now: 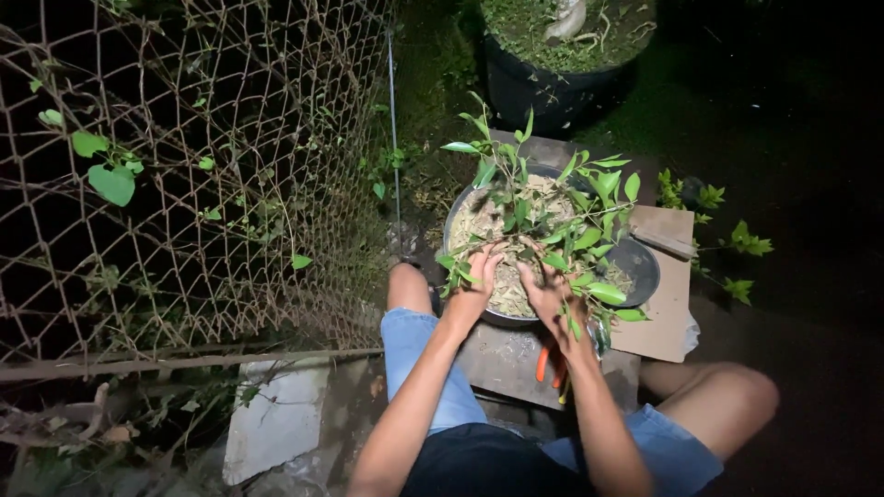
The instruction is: The person is carefully arranging the branches of a bonsai tree and smoothing the substrate in the pot by hand.
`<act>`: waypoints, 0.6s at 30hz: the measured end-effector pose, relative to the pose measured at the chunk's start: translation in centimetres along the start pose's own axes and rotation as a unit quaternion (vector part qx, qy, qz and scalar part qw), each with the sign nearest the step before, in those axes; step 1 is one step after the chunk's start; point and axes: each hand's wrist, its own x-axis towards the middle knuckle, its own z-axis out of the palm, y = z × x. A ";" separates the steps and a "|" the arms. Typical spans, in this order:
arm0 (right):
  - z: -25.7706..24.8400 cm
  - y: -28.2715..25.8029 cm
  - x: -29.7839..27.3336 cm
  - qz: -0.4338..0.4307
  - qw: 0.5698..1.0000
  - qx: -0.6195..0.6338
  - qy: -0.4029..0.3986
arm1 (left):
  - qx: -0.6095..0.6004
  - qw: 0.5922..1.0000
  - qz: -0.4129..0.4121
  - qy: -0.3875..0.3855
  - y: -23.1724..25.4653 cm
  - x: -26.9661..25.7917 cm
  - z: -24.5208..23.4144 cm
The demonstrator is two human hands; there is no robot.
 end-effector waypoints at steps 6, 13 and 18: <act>0.5 2.1 0.5 -0.228 0.946 -0.177 0.144 | -0.002 0.999 0.010 -0.041 0.6 0.1 -1.0; -2.2 -4.1 -2.3 0.003 1.000 0.010 0.014 | 0.085 0.989 0.080 -0.090 -1.8 0.5 1.2; 0.6 0.1 0.2 -0.089 0.992 -0.027 0.091 | 0.111 0.984 0.120 -0.067 -6.1 2.1 4.8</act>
